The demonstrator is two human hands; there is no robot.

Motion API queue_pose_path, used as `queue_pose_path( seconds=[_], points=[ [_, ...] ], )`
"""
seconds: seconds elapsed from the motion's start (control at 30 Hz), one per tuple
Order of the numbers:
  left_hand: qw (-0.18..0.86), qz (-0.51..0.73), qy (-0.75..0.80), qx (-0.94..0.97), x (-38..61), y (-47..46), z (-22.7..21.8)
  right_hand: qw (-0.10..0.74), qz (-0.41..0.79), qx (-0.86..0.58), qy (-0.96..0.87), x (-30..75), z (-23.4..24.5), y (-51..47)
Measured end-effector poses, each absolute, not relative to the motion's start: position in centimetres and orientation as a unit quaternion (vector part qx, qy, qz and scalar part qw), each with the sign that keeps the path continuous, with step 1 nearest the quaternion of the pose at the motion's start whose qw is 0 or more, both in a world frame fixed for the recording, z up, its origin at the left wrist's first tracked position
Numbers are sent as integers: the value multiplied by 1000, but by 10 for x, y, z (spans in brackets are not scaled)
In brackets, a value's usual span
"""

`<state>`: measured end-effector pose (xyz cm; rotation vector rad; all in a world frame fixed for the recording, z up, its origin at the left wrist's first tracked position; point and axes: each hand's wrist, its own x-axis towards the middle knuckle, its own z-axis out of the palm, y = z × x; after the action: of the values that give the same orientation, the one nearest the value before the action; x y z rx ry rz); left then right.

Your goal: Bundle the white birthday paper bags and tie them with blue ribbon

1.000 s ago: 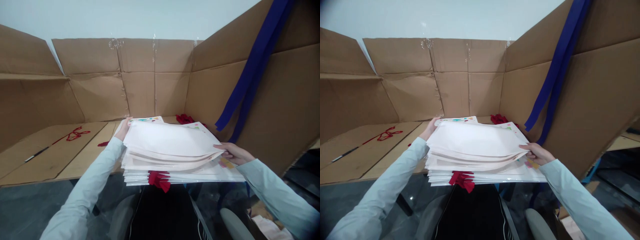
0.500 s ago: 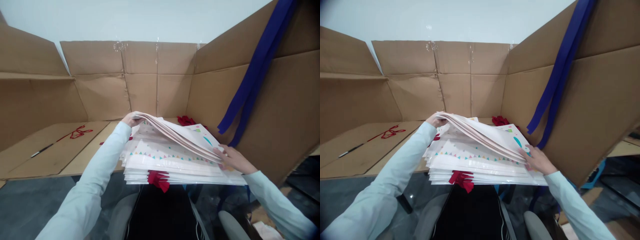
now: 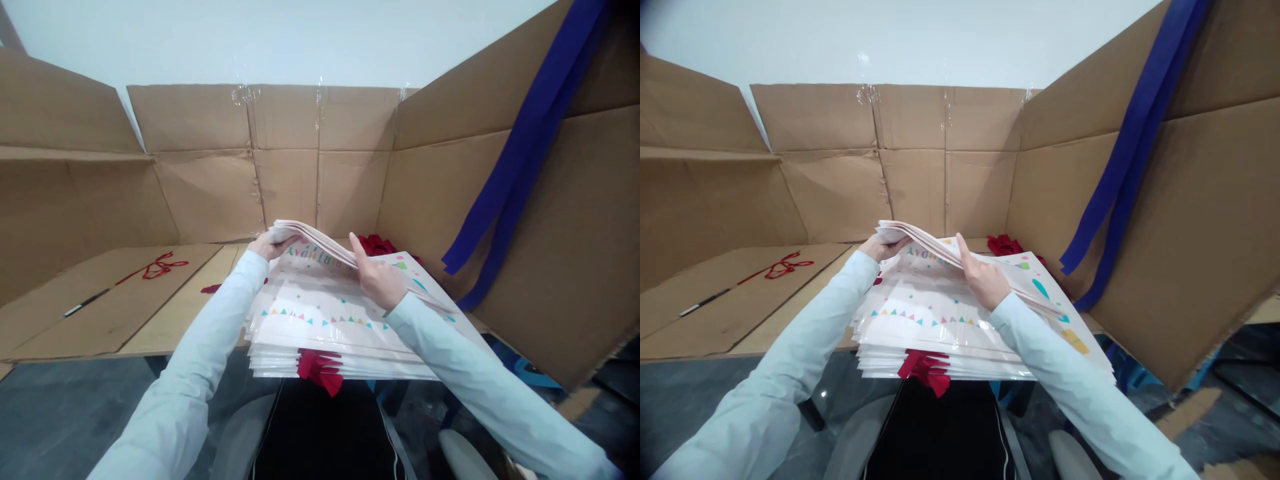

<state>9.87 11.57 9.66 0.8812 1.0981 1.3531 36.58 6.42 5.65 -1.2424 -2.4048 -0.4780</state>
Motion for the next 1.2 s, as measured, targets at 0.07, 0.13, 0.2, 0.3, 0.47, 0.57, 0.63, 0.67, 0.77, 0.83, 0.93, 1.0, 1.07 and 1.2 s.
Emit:
queue_pose_path(
  seconds=[0.07,0.13,0.2,0.3,0.47,0.57,0.63,0.67,0.77,0.83,0.93,1.0,1.07,1.2],
  points=[
    [585,592,424,357,98,117,103,172,-186,-451,-856,370,81,77],
    [604,590,398,358,91,120,106,162,-198,-425,-868,375,108,95],
    [597,545,438,393,74,125,102,166,-187,-397,-883,379,129,117],
    [511,455,576,447,36,131,77,181,-137,-356,-906,385,146,153],
    [405,492,554,536,-4,146,19,173,-75,-346,-919,374,140,211],
    [425,477,551,536,5,168,3,143,-90,-363,-917,352,130,249],
    [382,506,608,478,16,187,-2,119,-103,-380,-911,335,120,276],
    [375,519,625,446,20,197,-3,106,-106,-391,-908,326,114,289],
    [507,494,580,402,24,223,-9,68,-106,-418,-899,303,94,329],
    [606,451,532,383,23,235,-14,43,-104,-427,-897,291,79,353],
    [637,442,528,346,21,246,-19,11,-84,-440,-894,275,60,384],
    [635,452,523,345,22,250,-22,-7,-61,-449,-892,266,49,402],
    [631,455,522,348,23,253,-25,-34,-33,-465,-884,255,40,417],
    [623,452,540,340,24,257,-35,-79,-5,-507,-859,233,18,434]
  ],
)
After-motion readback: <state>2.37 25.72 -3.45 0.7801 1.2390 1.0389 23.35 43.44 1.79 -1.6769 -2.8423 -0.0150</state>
